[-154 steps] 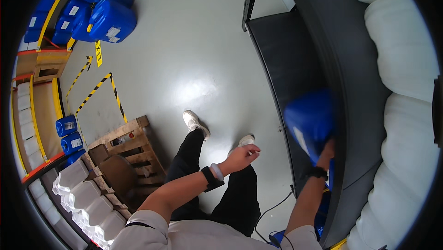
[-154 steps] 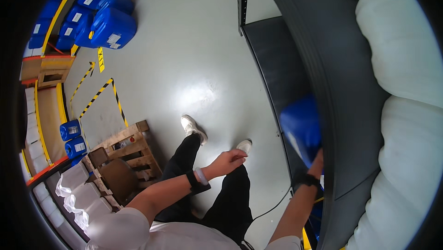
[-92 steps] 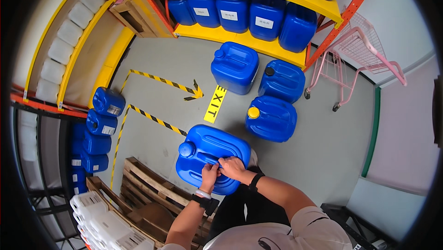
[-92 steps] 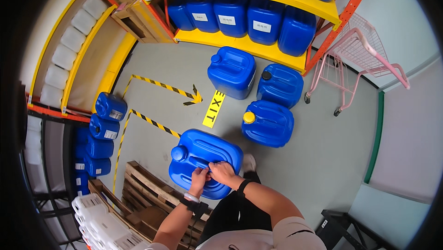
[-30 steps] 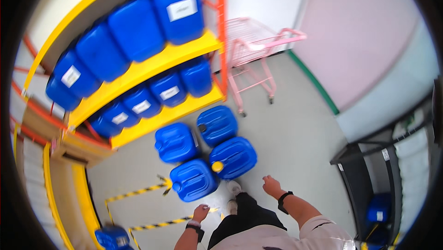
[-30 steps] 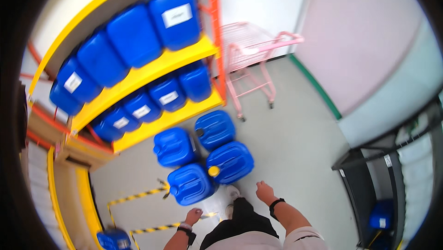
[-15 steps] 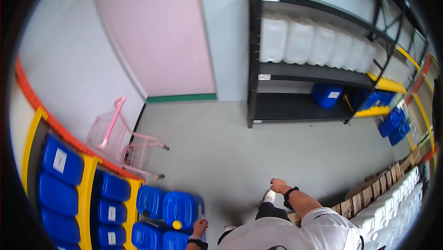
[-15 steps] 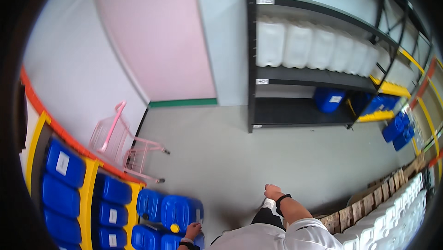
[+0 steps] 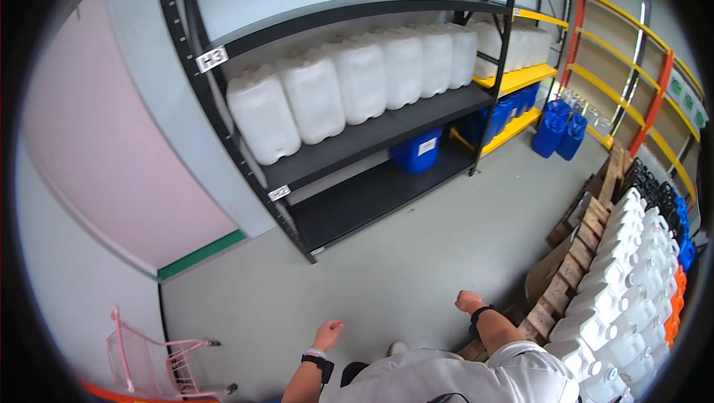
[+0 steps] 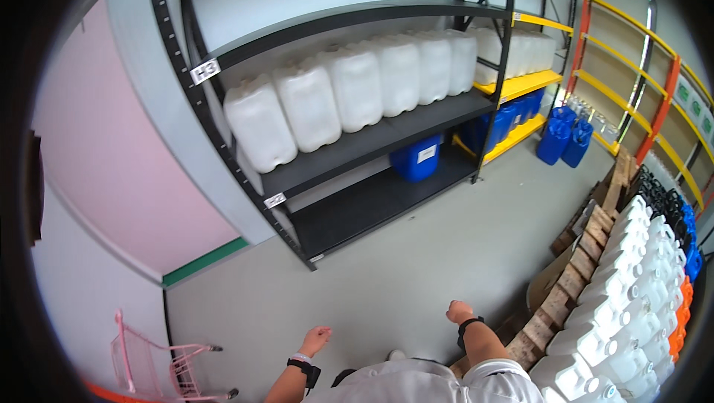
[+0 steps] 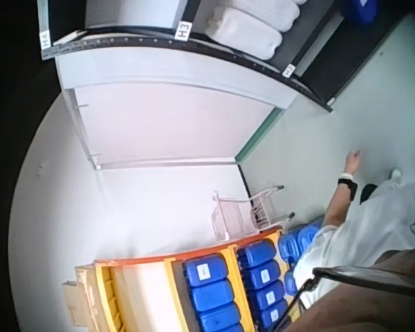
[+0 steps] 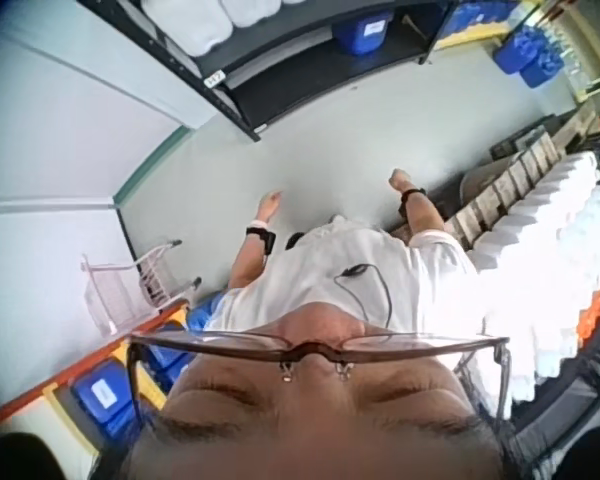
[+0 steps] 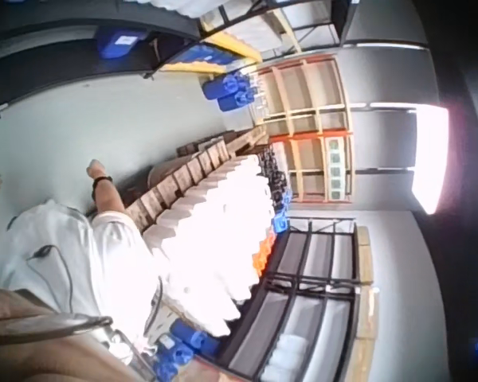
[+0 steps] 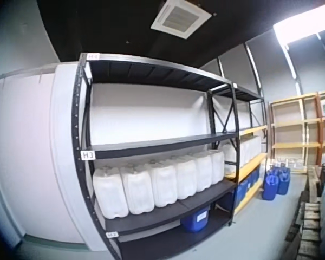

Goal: The person repeatedly picks up blue and white plastic jerrycans from metal shelving units and places them on the floor. They handle the containers one at a time, moving them from different shelf levels to a designated area on the ground.

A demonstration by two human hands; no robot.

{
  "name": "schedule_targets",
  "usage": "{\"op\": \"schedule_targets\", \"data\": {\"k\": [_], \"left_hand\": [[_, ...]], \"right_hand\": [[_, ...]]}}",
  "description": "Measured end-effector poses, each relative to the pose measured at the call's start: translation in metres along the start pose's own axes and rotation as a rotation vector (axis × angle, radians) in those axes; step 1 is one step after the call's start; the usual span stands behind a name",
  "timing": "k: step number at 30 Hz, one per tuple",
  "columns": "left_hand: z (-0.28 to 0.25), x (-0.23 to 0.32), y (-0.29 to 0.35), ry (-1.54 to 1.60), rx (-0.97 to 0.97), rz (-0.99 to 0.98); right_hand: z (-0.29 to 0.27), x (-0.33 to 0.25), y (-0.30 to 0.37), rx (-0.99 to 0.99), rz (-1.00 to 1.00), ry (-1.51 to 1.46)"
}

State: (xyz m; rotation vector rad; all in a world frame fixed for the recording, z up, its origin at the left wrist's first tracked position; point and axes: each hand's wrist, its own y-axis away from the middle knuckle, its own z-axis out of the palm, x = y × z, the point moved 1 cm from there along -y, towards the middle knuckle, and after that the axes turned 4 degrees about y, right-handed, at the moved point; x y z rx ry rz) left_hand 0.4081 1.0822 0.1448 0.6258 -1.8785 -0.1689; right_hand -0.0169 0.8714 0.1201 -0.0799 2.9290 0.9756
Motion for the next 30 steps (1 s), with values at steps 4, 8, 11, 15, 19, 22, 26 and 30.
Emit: {"op": "schedule_targets", "data": {"k": [4,8,11,15,19,22,26,30], "left_hand": [[0.019,0.019,-0.066,-0.054,-0.088,0.047],[0.04,0.05,-0.113,-0.068,-0.193,-0.018],[0.038,0.048,-0.148,-0.104,-0.187,-0.037],[0.046,0.062,-0.213,-0.182,-0.198,-0.039],[0.056,0.11,-0.278,-0.245,-0.237,-0.013],[0.065,0.153,-0.325,-0.281,-0.213,0.048],[0.089,0.201,-0.374,-0.189,-0.225,0.088],[0.102,0.221,-0.411,-0.148,-0.167,0.088]], "right_hand": [[-0.028,0.011,-0.007,-0.058,-0.023,-0.025],[-0.019,0.029,-0.031,-0.156,0.007,0.014],[-0.031,0.015,-0.061,-0.196,-0.051,0.023],[-0.069,0.008,-0.127,-0.184,-0.073,0.046],[-0.126,0.002,-0.199,-0.117,-0.095,0.028],[-0.192,-0.029,-0.235,-0.022,-0.109,-0.087],[-0.25,-0.047,-0.281,0.025,-0.115,-0.156],[-0.284,-0.047,-0.338,-0.039,-0.217,0.041]]}}
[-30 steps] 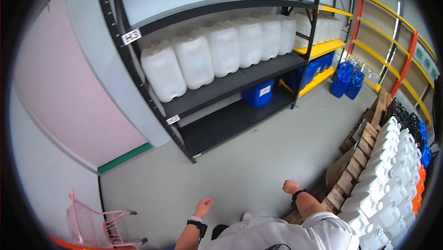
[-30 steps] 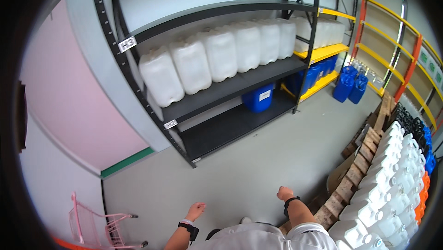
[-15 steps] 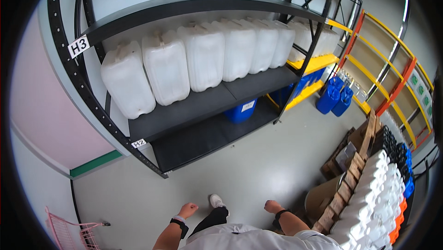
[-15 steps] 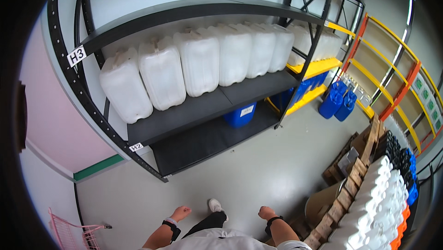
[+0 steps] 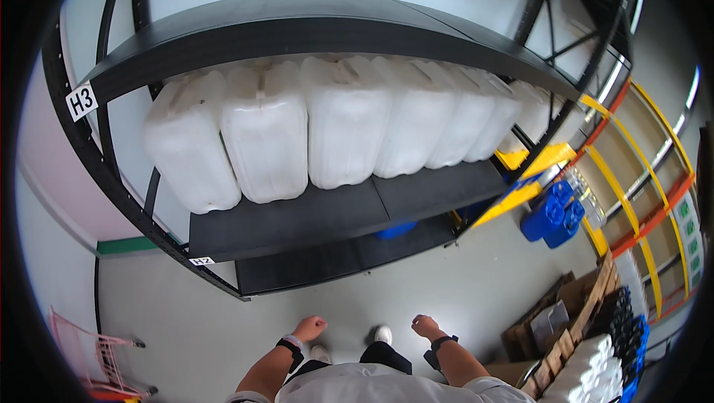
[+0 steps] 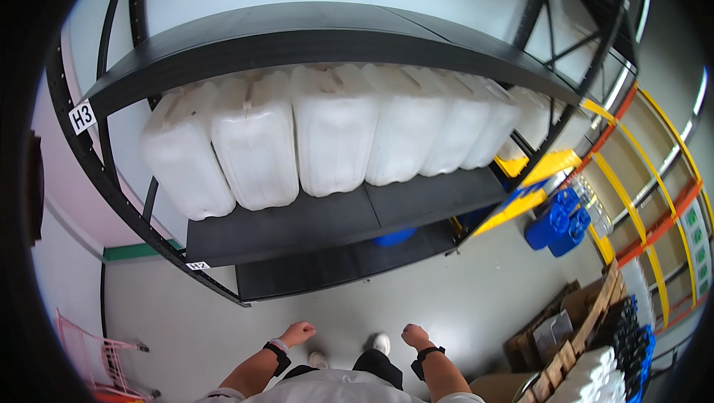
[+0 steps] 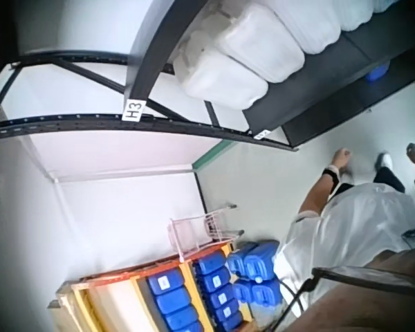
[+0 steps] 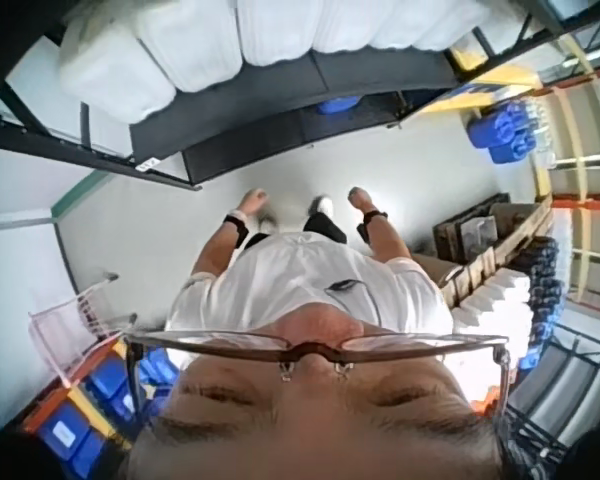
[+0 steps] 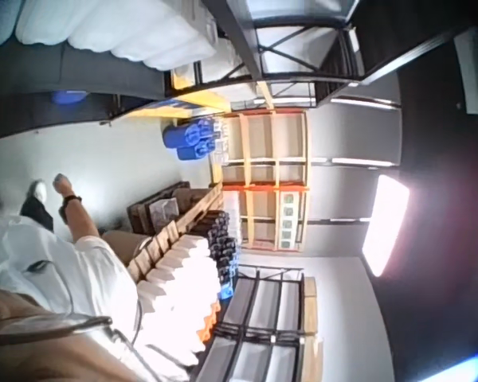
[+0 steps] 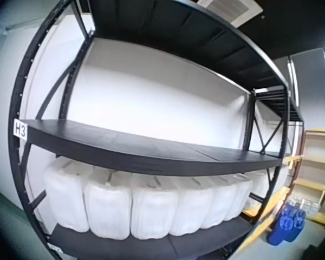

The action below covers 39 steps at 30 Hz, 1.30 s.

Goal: The person repeatedly picks up blue and white plastic jerrycans from metal shelving units and places them on the floor. They handle the containers one at a time, moving them from different shelf levels to a designated area on the ground.

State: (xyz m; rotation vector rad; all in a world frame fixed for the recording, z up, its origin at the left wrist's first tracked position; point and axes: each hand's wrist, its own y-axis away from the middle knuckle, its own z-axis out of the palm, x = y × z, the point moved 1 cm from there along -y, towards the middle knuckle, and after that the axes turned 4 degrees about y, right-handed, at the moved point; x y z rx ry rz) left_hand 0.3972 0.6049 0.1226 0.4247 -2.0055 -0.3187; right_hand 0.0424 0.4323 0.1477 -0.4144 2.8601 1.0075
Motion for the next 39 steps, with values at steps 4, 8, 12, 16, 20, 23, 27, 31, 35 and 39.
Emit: {"op": "schedule_targets", "data": {"k": [4,8,12,16,20,23,27,31,35,39], "left_hand": [[0.011,0.013,-0.012,0.11,0.158,-0.112],[0.044,0.01,-0.01,0.253,0.434,-0.293],[0.106,0.022,0.0,0.446,0.651,-0.488],[0.162,0.079,-0.007,0.492,0.699,-0.489],[0.223,0.104,0.0,0.562,0.757,-0.55],[0.262,0.123,0.004,0.619,0.768,-0.605],[0.326,0.122,0.003,0.752,0.823,-0.592],[0.393,0.13,-0.006,0.779,0.904,-0.675],[0.437,0.16,-0.023,1.008,0.885,-0.73],[0.471,0.176,-0.053,1.025,0.812,-0.77]], "right_hand": [[-0.001,0.061,-0.105,-0.168,-0.243,0.423],[-0.079,0.043,-0.164,-0.193,-0.524,0.628],[-0.13,0.016,-0.207,-0.1,-0.54,0.396],[-0.15,0.024,-0.229,-0.138,-0.55,0.425],[-0.132,0.038,-0.245,-0.237,-0.66,0.565],[-0.118,0.063,-0.254,-0.287,-0.696,0.611],[-0.1,0.092,-0.253,-0.33,-0.745,0.63],[-0.087,0.125,-0.242,-0.395,-0.774,0.693],[-0.071,0.149,-0.242,-0.402,-0.771,0.718],[-0.069,0.15,-0.286,-0.262,-0.785,0.721]]}}
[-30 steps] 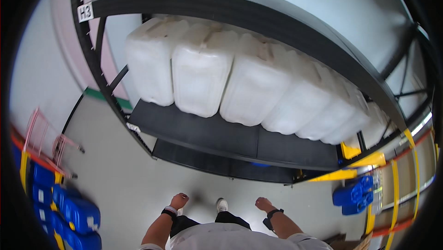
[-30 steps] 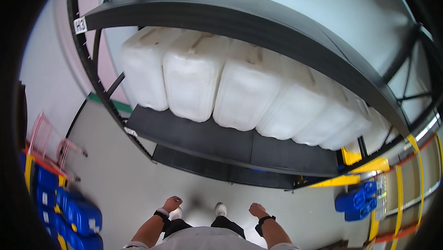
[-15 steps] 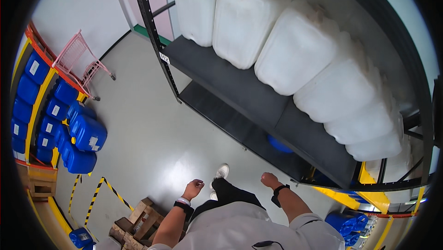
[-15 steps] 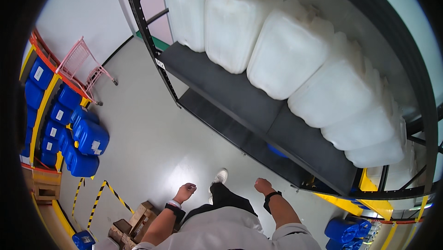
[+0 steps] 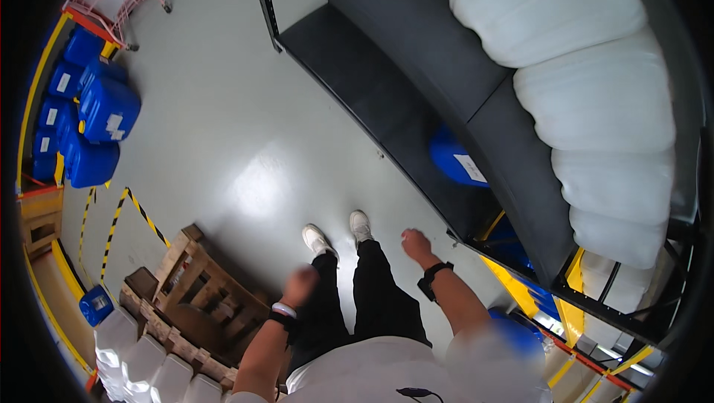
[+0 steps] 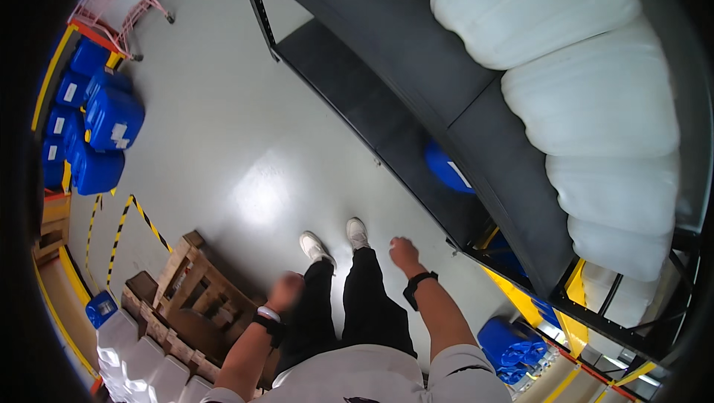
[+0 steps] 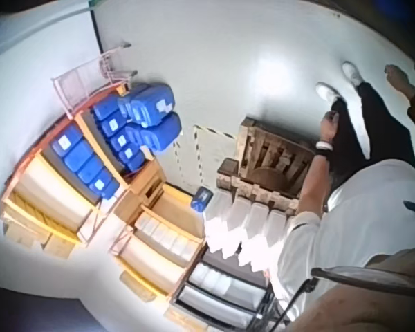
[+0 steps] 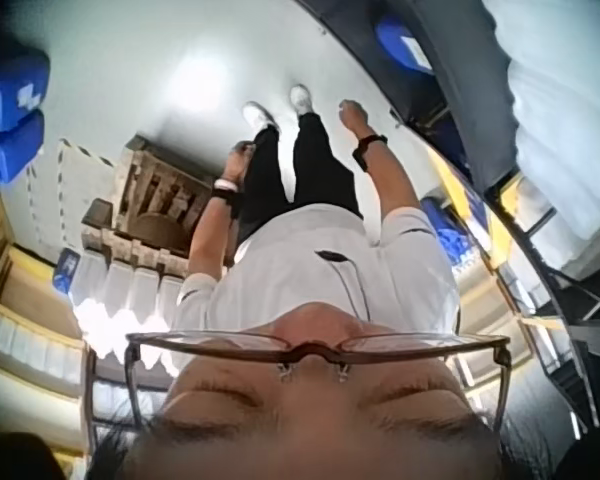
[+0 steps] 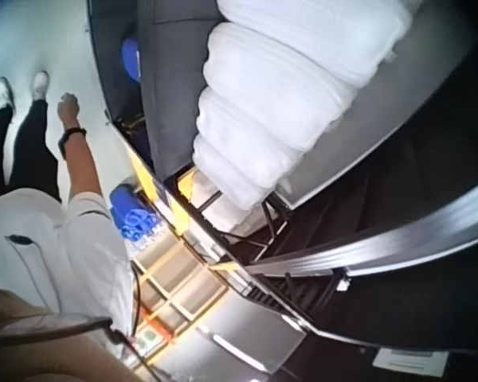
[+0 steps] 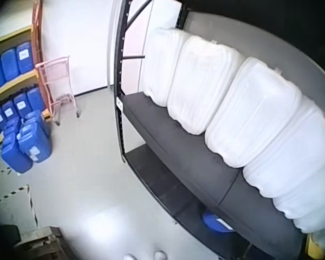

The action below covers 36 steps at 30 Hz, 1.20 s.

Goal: The person repeatedly picks up blue and white plastic jerrycans from metal shelving units and places them on the floor. They handle the containers one at a time, moving them from different shelf levels to a designated area on the ground.

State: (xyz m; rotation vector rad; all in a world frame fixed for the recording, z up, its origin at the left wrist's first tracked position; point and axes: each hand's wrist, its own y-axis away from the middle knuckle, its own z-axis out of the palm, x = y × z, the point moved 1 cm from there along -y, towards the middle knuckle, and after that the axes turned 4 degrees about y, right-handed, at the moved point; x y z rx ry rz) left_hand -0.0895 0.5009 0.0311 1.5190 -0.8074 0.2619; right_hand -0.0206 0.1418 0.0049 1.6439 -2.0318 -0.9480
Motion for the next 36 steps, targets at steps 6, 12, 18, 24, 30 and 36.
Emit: {"op": "schedule_targets", "data": {"k": [6,12,18,24,30,36], "left_hand": [[0.06,-0.009,-0.024,0.053,0.01,0.012],[0.133,-0.01,-0.068,0.068,0.07,0.028],[0.189,0.016,-0.074,-0.015,-0.074,0.016],[0.205,0.027,-0.081,-0.098,-0.094,0.005],[0.203,0.027,-0.082,-0.152,-0.08,-0.007],[0.208,0.089,-0.096,-0.021,-0.067,0.197]], "right_hand": [[-0.06,0.118,-0.113,0.796,0.307,0.183],[-0.113,0.2,-0.172,1.047,0.643,0.058],[-0.116,0.226,-0.135,1.033,0.564,0.091],[-0.133,0.242,-0.119,1.054,0.505,0.131],[-0.145,0.236,-0.12,1.066,0.47,0.126],[-0.151,0.215,-0.118,1.054,0.416,0.13]]}}
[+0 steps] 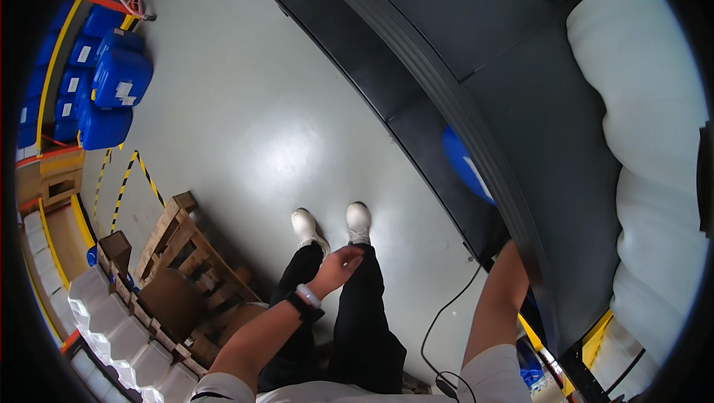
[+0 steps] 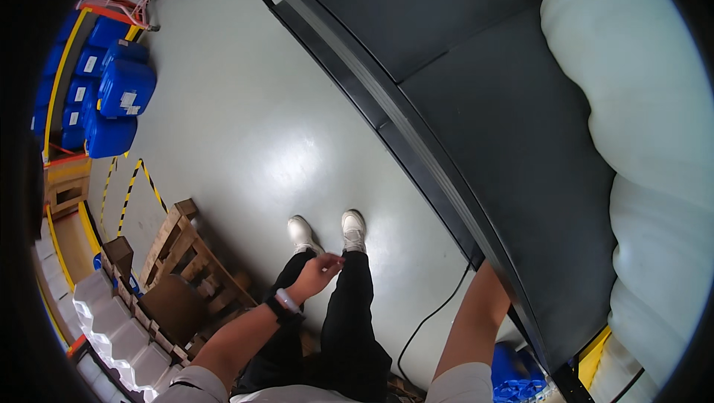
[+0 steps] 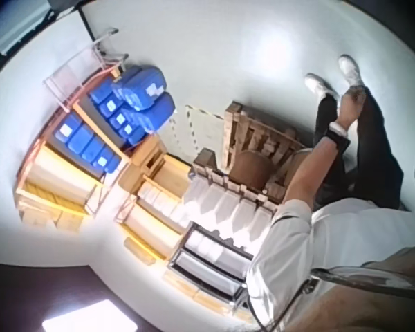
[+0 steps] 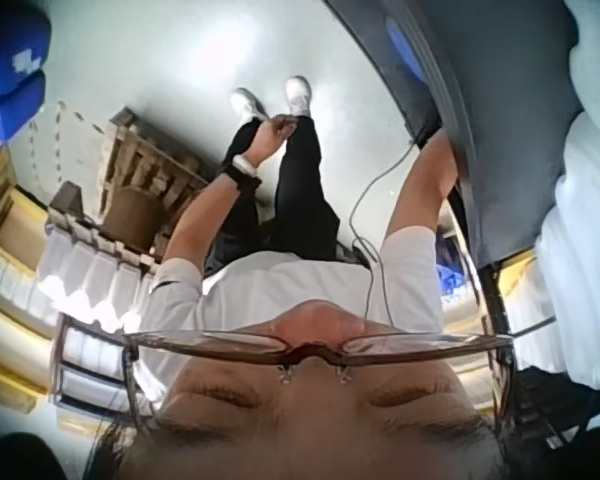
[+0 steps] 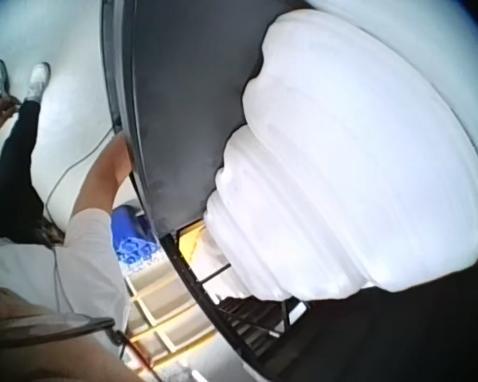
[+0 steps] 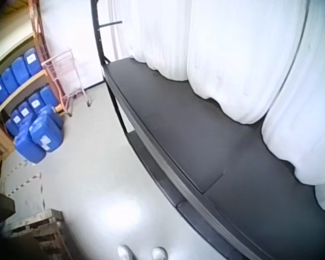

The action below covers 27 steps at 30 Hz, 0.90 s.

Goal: The person repeatedly picks up blue and white plastic jerrycans from metal shelving units and places them on the floor. They handle the containers one at a time, moving them from different shelf levels to a designated area on the ground.

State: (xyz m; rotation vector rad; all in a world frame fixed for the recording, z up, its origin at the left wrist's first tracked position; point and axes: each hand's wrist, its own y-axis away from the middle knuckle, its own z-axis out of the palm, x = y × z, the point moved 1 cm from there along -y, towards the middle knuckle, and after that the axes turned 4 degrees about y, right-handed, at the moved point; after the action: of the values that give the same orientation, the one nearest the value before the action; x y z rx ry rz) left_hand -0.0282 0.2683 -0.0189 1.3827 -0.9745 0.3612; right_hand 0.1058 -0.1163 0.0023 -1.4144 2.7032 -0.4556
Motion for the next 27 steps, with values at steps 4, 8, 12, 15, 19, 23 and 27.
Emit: {"op": "schedule_targets", "data": {"k": [4,8,12,15,19,23,27], "left_hand": [[0.004,0.075,-0.024,0.202,0.024,0.186],[-0.008,0.149,-0.018,0.225,-0.036,0.256],[-0.034,0.168,0.004,0.262,-0.036,0.198],[-0.062,0.152,0.02,0.19,0.066,0.146],[-0.117,0.124,0.047,0.334,0.246,0.005],[-0.194,0.105,0.091,0.485,0.383,-0.029],[-0.292,0.088,0.14,0.769,0.433,-0.074]], "right_hand": [[-0.02,-0.035,0.013,-0.049,-0.06,-0.036],[-0.047,-0.088,0.048,-0.191,-0.115,-0.122],[-0.098,-0.141,0.093,-0.472,-0.148,-0.268],[-0.142,-0.18,0.127,-0.58,-0.369,-0.302],[-0.191,-0.24,0.174,-0.579,-0.705,-0.421],[-0.236,-0.318,0.221,-0.607,-1.034,-0.582],[-0.286,-0.407,0.262,-0.63,-1.336,-0.523]]}}
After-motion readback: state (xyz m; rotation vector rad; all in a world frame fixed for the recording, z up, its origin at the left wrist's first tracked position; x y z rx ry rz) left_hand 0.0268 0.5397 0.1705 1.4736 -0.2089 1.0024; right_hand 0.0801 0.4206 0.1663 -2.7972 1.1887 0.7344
